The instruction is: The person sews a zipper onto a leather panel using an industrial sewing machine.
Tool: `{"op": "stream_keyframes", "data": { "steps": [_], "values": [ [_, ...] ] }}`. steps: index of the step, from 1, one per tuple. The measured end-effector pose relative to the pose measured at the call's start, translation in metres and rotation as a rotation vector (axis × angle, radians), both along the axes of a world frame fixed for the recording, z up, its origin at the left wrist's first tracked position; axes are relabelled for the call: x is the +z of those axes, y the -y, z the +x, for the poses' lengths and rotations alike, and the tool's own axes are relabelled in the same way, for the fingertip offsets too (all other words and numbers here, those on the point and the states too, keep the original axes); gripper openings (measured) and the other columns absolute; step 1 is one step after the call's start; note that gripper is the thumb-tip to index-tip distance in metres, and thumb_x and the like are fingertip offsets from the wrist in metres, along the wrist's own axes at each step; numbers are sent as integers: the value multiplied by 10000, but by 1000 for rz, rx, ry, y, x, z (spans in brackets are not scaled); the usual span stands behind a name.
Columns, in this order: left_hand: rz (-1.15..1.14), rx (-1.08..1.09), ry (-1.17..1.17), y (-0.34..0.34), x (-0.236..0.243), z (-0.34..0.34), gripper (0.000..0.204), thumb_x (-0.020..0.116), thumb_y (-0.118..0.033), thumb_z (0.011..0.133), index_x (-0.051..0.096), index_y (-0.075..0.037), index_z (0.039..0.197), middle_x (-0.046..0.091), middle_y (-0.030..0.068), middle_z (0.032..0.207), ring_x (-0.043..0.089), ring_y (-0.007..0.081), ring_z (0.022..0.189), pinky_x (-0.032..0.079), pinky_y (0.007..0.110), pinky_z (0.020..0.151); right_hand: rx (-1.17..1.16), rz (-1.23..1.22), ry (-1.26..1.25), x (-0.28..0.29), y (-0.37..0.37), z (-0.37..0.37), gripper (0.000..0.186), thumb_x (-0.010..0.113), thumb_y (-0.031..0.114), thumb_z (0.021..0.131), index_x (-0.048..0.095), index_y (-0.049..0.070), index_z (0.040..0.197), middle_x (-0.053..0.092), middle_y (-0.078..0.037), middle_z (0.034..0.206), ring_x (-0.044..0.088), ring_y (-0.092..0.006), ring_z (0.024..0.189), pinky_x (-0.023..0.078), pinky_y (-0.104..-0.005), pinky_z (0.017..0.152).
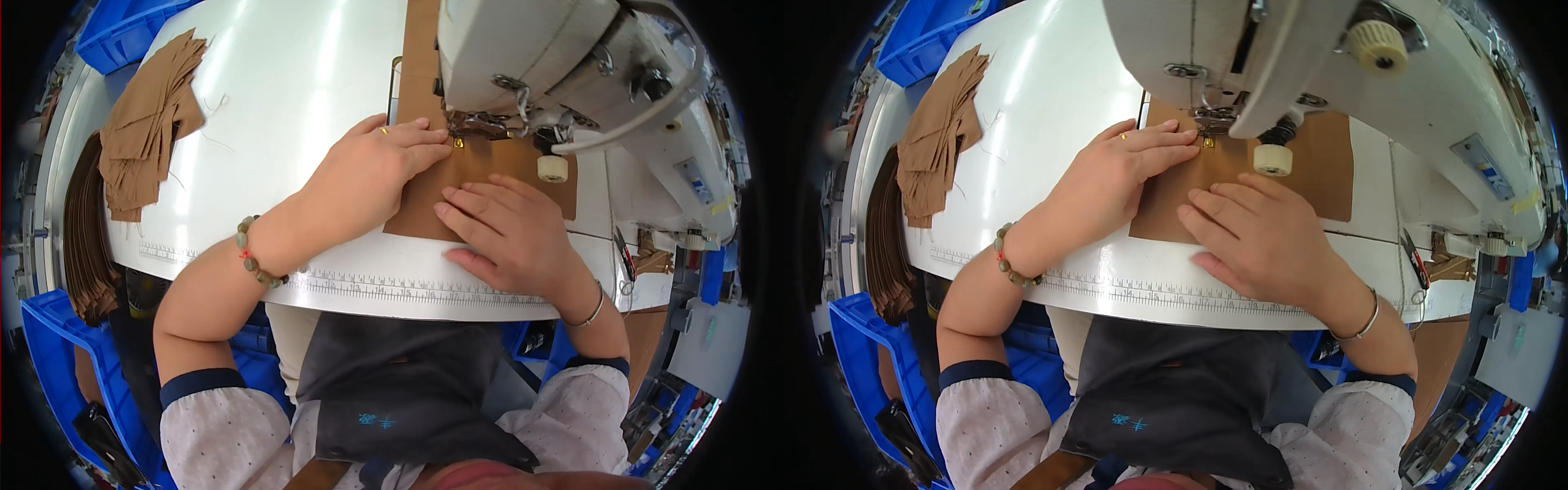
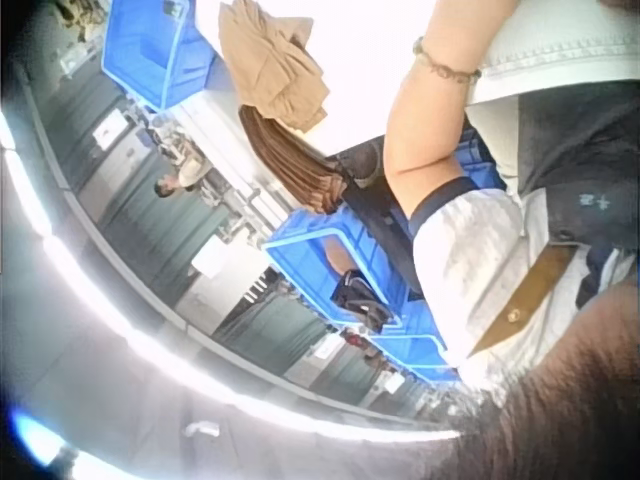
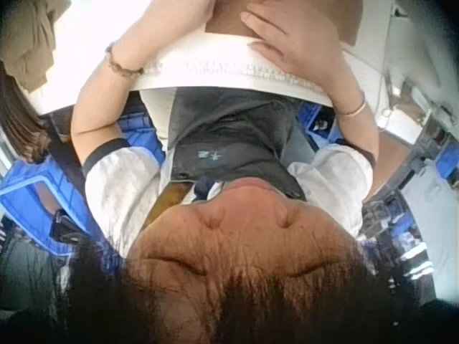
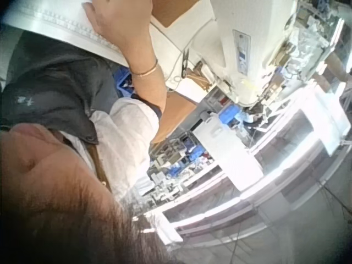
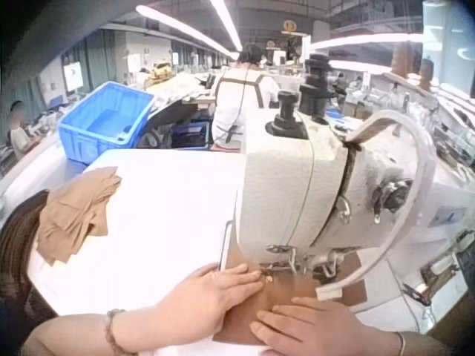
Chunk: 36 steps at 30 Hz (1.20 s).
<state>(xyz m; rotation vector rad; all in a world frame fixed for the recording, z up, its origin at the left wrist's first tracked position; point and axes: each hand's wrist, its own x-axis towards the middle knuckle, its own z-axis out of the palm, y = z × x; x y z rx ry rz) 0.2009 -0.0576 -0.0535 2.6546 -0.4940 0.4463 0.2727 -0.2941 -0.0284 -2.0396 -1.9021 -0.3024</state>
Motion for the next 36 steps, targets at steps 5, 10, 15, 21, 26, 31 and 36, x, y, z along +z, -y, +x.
{"op": "stream_keyframes", "data": {
  "steps": [5,10,15,21,26,31,36],
  "values": [
    [-245,-26,-52,-8,11,6,487,568,134,812,709,-59,1237,715,118,1302,675,320,1179,537,402,993,-22,91,236,-8,-6,-4,414,782,182,743,726,57,1133,727,-60,1105,704,-207,863,566,-326,705],
    [-88,297,152,-27,20,8,249,717,-9,850,735,-94,1083,733,79,1026,702,279,939,554,391,802,-307,114,90,1,7,8,239,748,91,853,755,53,1088,696,-42,851,645,-181,644,502,-339,546],
    [-26,174,159,-11,15,3,127,827,-195,825,751,-160,920,666,-15,725,666,202,666,514,351,620,-413,254,-187,2,6,17,132,754,116,932,787,25,1022,643,-81,723,606,-217,574,466,-331,529],
    [138,65,226,8,-2,3,103,778,-236,851,750,-159,913,633,-32,674,639,177,575,490,327,562,-425,266,-236,3,5,17,126,747,107,942,790,24,1026,648,-95,727,600,-217,575,462,-333,536],
    [209,24,254,9,-8,8,124,768,-204,833,753,-127,929,634,-24,688,639,181,573,493,320,558,-416,284,-275,4,2,15,122,745,105,944,788,24,1025,650,-93,732,602,-217,580,466,-330,542],
    [140,42,238,12,-11,7,48,709,-159,817,695,-113,823,652,4,701,668,206,607,526,342,571,-383,232,-423,7,3,15,172,712,147,980,783,20,1073,657,-93,742,620,-237,599,494,-351,576],
    [239,2,144,8,0,5,106,664,-124,793,638,-104,693,660,32,698,687,231,623,549,368,576,-339,236,-737,-8,2,22,263,649,229,1026,770,53,1180,660,-100,790,640,-265,693,506,-362,658]
  ]
}}
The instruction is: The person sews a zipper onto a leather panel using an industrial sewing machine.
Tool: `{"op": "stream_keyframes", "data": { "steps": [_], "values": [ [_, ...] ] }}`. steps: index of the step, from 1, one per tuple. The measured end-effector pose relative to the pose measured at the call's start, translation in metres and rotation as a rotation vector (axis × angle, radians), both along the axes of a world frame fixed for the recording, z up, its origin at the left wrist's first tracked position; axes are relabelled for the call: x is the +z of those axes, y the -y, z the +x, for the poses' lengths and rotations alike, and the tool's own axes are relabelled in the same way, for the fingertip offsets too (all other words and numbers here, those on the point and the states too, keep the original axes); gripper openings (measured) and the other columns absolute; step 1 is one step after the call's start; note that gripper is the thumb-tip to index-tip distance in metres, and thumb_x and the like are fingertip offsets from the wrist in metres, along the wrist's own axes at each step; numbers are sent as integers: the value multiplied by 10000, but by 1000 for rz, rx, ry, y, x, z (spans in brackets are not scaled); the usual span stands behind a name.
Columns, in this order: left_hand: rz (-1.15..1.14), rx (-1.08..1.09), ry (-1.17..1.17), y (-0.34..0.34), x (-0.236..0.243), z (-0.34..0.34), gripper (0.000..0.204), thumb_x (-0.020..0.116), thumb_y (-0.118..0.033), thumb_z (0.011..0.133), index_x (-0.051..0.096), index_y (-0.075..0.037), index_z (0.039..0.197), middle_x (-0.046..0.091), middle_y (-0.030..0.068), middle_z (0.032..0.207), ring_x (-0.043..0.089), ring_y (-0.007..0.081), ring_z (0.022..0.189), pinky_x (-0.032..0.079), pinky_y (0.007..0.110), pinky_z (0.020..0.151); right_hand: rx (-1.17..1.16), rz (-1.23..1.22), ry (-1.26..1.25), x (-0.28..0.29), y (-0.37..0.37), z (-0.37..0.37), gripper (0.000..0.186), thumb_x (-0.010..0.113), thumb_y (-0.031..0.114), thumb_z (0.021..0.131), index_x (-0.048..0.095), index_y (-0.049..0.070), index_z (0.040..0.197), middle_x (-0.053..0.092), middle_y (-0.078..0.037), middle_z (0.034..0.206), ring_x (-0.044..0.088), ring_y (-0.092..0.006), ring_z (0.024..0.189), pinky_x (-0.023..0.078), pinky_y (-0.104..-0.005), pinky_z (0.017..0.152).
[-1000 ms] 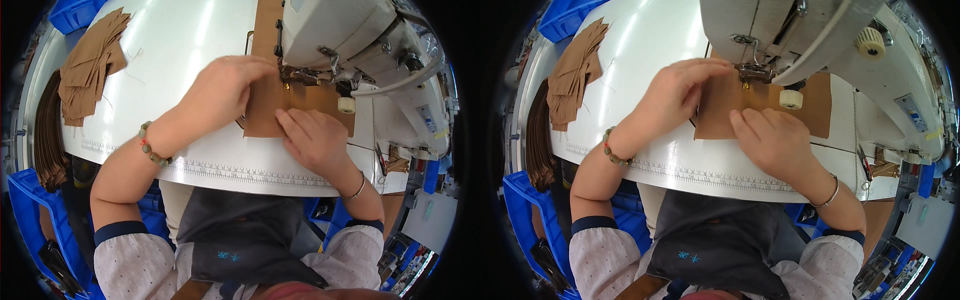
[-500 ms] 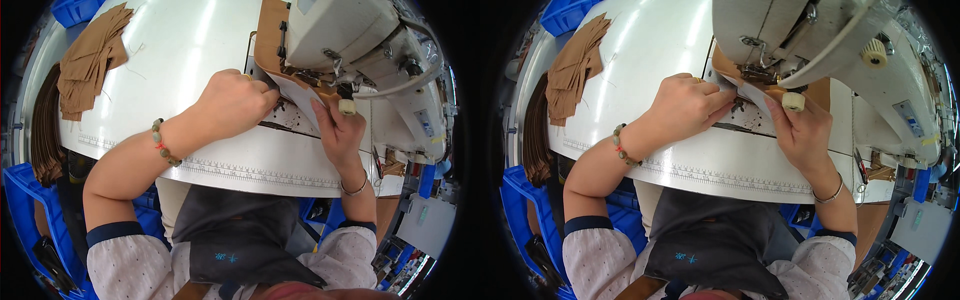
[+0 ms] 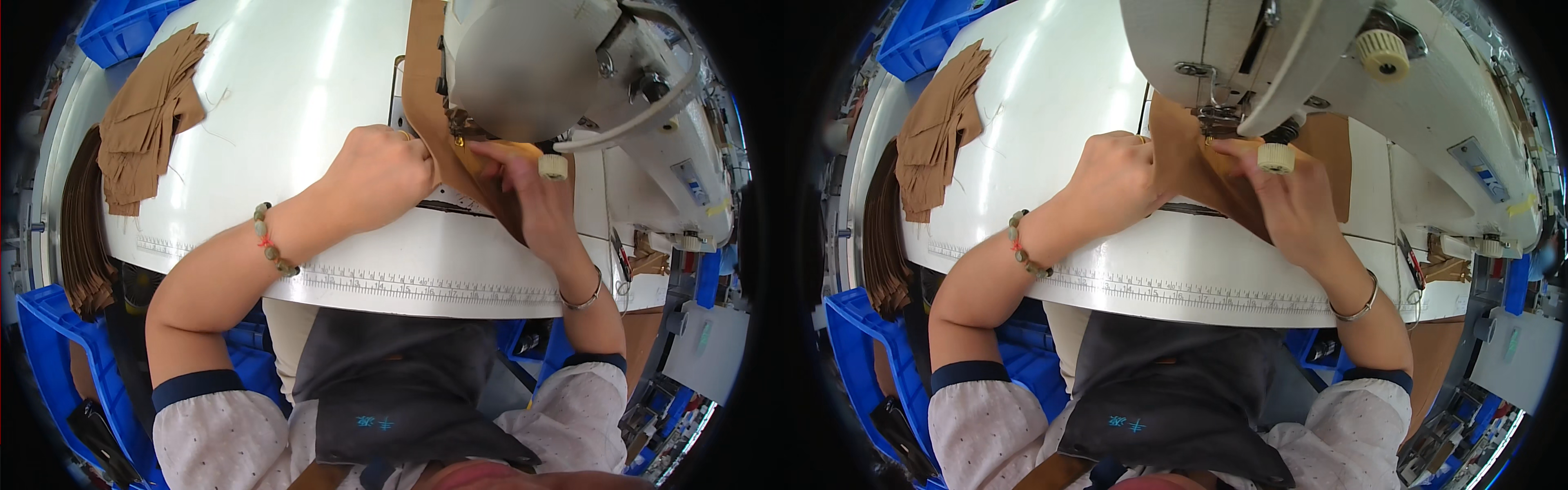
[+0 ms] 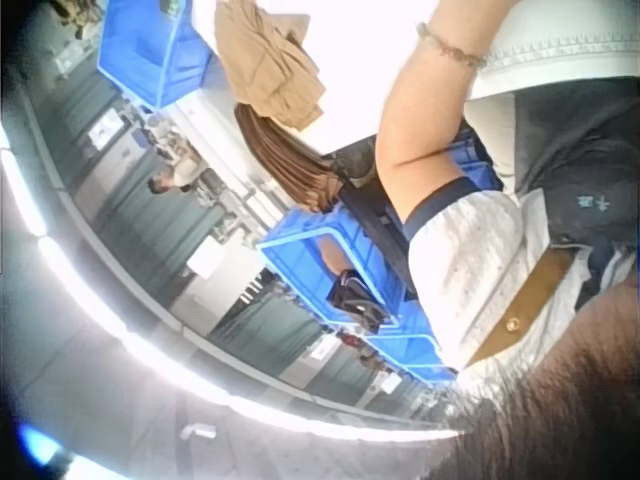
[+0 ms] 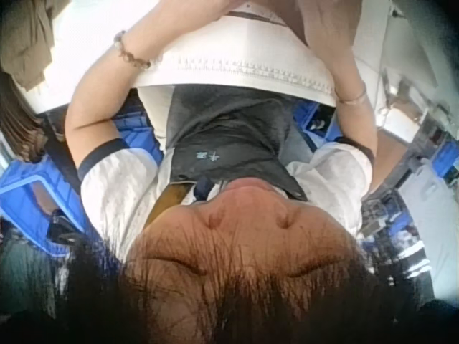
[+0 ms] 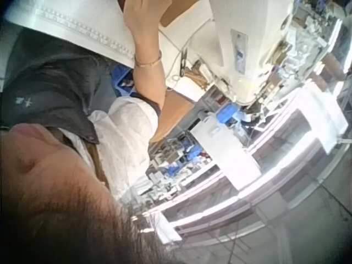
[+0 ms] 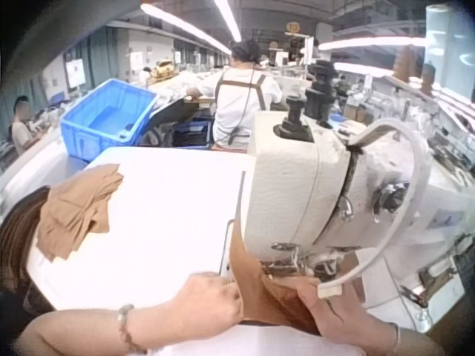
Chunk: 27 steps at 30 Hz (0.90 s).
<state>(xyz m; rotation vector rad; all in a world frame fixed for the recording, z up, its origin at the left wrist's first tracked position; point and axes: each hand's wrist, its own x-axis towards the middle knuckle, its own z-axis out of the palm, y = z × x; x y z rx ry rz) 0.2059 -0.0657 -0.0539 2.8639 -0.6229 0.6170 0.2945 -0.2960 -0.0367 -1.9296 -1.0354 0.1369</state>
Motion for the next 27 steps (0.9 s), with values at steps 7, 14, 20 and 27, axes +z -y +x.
{"op": "stream_keyframes", "data": {
  "steps": [7,14,20,27],
  "values": [
    [-195,162,-63,-13,27,-14,108,774,-149,806,692,-86,773,666,31,733,651,239,649,515,363,579,23,-303,593,-8,-9,-13,387,781,223,880,741,120,1251,600,-64,855,586,-234,708,470,-371,621],
    [-202,48,-4,12,14,-15,453,818,-314,843,722,-51,1199,714,86,1240,679,291,1087,537,396,927,28,-332,614,-9,-8,-16,390,747,211,919,722,124,1298,522,-55,838,564,-212,679,458,-361,550],
    [-118,20,-115,9,13,-18,644,830,-430,776,712,-27,1265,703,98,1308,672,300,1169,533,399,987,-99,-61,-52,-1,-8,-6,242,700,220,964,755,37,1113,673,-44,697,648,-193,596,511,-330,582],
    [-119,7,-124,10,16,-17,675,835,-459,741,726,-38,1257,709,94,1294,673,300,1168,535,401,978,36,476,-1056,-15,7,24,211,675,179,976,758,17,1082,681,-57,705,653,-175,587,521,-323,568]
  ]
}}
